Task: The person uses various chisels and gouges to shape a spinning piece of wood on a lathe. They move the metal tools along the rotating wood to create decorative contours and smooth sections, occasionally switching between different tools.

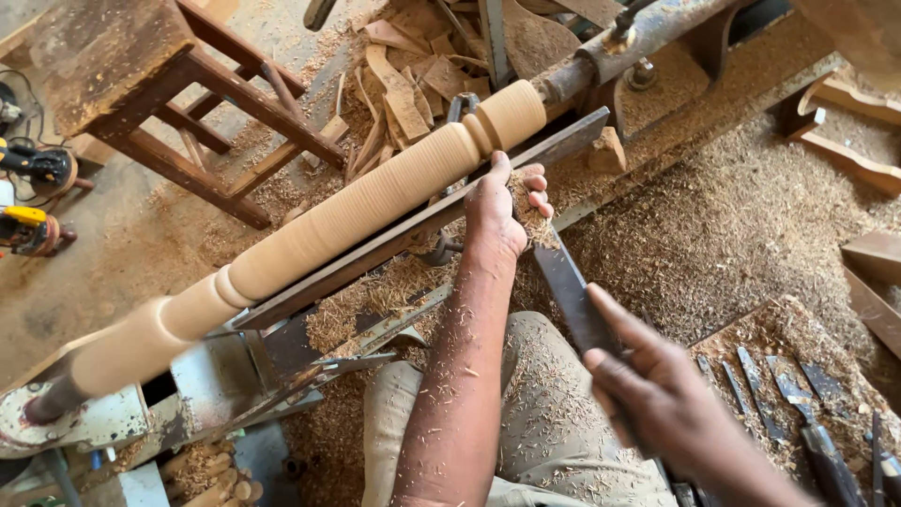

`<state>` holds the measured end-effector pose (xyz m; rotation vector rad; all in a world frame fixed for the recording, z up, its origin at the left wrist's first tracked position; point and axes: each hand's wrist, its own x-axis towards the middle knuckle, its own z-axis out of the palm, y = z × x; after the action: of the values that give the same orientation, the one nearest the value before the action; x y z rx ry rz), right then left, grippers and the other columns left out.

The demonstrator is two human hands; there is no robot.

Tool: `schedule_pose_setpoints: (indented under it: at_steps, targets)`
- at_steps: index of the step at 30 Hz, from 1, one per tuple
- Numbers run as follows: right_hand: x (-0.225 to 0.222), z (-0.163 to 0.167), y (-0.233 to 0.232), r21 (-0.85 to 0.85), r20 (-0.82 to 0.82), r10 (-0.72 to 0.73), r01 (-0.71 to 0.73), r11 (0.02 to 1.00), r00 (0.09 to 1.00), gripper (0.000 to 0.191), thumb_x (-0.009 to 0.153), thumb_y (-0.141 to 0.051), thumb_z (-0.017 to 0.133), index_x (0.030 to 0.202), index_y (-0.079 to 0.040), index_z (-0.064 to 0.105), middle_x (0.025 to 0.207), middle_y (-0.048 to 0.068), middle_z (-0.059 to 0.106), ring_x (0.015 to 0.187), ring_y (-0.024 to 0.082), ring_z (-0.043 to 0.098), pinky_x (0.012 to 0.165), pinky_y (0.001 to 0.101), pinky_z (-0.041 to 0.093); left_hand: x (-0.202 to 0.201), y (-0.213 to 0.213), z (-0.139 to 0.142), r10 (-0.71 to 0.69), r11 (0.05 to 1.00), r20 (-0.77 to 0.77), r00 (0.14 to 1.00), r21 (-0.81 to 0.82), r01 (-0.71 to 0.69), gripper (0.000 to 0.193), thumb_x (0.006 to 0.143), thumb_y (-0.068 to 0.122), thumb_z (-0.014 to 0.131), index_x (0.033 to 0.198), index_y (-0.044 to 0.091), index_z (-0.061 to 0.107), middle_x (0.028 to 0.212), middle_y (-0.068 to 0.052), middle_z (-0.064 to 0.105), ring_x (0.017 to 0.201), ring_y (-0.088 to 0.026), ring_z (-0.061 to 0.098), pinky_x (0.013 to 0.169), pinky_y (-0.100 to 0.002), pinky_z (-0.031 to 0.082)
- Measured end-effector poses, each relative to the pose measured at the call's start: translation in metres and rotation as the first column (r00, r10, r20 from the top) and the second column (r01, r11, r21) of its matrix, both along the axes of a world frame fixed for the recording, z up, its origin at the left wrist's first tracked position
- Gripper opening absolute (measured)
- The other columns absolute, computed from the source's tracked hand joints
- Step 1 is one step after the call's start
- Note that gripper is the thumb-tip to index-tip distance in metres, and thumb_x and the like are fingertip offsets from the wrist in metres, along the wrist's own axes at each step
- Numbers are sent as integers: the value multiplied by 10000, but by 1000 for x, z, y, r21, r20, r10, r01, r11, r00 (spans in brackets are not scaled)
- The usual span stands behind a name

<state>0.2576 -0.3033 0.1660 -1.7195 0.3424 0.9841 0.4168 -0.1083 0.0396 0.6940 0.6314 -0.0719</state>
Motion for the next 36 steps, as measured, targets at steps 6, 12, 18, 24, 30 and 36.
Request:
schedule_pose_setpoints:
  at_steps: [6, 12, 18, 24, 30, 36]
  targets:
    - [63, 0, -69, 63, -71, 163, -159, 985, 984, 656, 982, -205, 574, 1571, -398, 361, 582, 97, 635, 375, 179, 479, 305, 338, 437, 7, -19, 3, 136, 980, 9, 991, -147, -133, 522, 1088, 459, 396, 1030, -35, 557, 724, -159, 643, 517, -199, 564, 485, -395, 530]
    - [96, 0, -91, 103, -20, 246, -242, 965, 969, 688, 950, -204, 583, 1575, -393, 367, 583, 100, 656, 360, 169, 472, 297, 332, 439, 6, -33, 21, 253, 961, -99, 962, -88, -262, 415, 1077, 429, 405, 1074, 34, 532, 758, -169, 670, 549, -202, 573, 533, -406, 539]
    - [49, -13, -65, 42, -57, 183, -181, 983, 981, 670, 996, -233, 586, 1593, -396, 329, 582, 74, 636, 395, 170, 507, 336, 333, 449, 1, -22, 17, 166, 986, -56, 985, -27, -167, 463, 1078, 427, 440, 1115, -19, 560, 782, -161, 669, 535, -174, 555, 495, -363, 511]
    - [35, -15, -46, 57, -18, 151, -149, 987, 988, 688, 989, -276, 625, 1601, -364, 323, 551, 39, 541, 431, 136, 456, 370, 308, 406, -2, -15, 12, 154, 986, -26, 988, -55, -156, 435, 1084, 398, 492, 1181, -24, 529, 824, -138, 657, 562, -149, 556, 500, -341, 480]
    - [75, -9, -79, 0, -121, 280, -282, 959, 952, 715, 968, -245, 587, 1600, -436, 311, 626, 69, 643, 406, 185, 522, 361, 343, 470, 0, -27, 21, 224, 972, -84, 971, -49, -228, 405, 1059, 414, 452, 1139, 23, 519, 781, -138, 648, 542, -168, 543, 521, -377, 498]
    - [67, -14, -79, 75, -71, 232, -227, 971, 970, 690, 978, -224, 585, 1598, -391, 332, 594, 64, 602, 389, 156, 512, 337, 328, 462, 1, -29, 23, 196, 980, -62, 979, -15, -197, 544, 1072, 462, 427, 995, -46, 606, 715, -118, 633, 526, -159, 531, 506, -368, 505]
